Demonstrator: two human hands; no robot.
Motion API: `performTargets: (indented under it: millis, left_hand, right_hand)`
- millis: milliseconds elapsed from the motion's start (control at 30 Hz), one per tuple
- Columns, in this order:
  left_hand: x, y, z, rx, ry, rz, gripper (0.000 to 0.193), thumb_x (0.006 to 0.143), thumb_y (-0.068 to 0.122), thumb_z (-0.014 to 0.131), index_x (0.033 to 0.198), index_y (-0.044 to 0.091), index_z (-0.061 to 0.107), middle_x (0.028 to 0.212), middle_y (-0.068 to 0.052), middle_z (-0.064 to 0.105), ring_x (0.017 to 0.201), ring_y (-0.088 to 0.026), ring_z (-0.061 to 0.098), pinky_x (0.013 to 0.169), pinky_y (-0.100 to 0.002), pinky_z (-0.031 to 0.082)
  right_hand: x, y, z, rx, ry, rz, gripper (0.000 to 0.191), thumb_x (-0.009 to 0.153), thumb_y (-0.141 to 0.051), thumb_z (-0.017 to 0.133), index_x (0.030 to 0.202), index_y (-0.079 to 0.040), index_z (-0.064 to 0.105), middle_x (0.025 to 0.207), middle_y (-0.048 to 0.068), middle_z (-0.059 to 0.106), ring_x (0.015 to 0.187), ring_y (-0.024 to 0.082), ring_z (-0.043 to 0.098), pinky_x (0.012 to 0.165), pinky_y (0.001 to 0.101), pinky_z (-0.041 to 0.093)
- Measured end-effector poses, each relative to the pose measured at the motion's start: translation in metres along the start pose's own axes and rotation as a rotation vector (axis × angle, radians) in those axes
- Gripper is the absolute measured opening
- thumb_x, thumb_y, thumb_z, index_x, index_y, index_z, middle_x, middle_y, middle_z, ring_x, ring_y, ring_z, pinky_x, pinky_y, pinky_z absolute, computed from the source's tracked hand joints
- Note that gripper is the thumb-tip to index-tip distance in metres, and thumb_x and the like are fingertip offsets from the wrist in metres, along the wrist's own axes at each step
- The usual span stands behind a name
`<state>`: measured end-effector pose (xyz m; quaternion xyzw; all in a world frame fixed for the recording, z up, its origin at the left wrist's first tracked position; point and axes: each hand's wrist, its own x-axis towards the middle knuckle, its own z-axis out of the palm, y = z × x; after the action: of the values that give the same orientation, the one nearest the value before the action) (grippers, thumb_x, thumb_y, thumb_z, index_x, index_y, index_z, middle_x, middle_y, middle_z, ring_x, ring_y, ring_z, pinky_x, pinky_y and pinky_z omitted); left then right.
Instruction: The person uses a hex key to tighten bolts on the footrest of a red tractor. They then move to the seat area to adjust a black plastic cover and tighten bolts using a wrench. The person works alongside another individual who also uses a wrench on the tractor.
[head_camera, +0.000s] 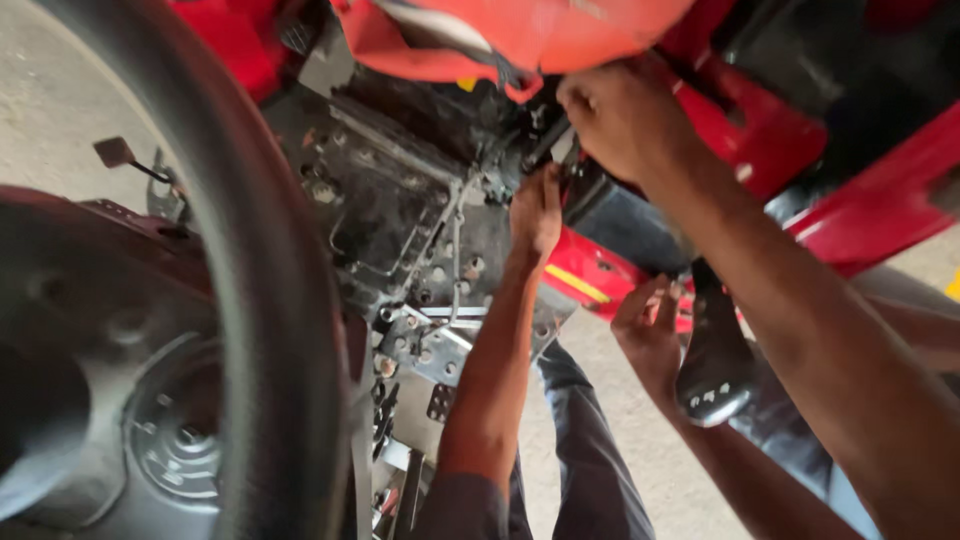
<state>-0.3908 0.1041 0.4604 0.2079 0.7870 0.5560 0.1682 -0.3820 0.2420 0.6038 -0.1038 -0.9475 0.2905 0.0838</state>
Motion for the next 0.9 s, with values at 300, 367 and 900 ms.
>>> performTargets:
  millis: [300,367,900]
  left_hand:
    - [-0.01,0.007,0.013,0.095,0.179,-0.161,0.058,0.108,0.045,0.034,0.098,0.006,0.075,0.092,-0.024,0.073,0.086,-0.047,0.07,0.074,-0.055,0.053]
    - [-0.012,0.009,0.01,0.133,0.185,-0.17,0.057,0.107,0.045,0.034,0.1,0.008,0.076,0.088,-0.024,0.073,0.084,-0.047,0.069,0.074,-0.056,0.053]
    - [-0.026,-0.007,-0.03,0.046,-0.163,-0.009,0.023,0.107,0.028,0.046,0.12,0.011,0.056,0.082,-0.026,0.07,0.08,-0.049,0.069,0.065,-0.059,0.05]
  right_hand:
    - [-0.004,0.013,0.006,-0.052,0.039,-0.071,0.009,0.096,-0.01,0.066,0.098,-0.005,0.074,0.089,0.015,0.073,0.084,0.033,0.071,0.077,0.0433,0.055]
    - [-0.004,0.013,0.006,-0.128,0.095,-0.204,0.005,0.093,-0.007,0.069,0.093,-0.005,0.073,0.087,0.015,0.073,0.084,0.036,0.07,0.08,0.045,0.055]
    - [-0.002,-0.001,-0.005,0.114,0.014,-0.072,0.006,0.098,-0.007,0.066,0.099,-0.002,0.069,0.088,0.017,0.071,0.081,0.034,0.07,0.072,0.0411,0.054]
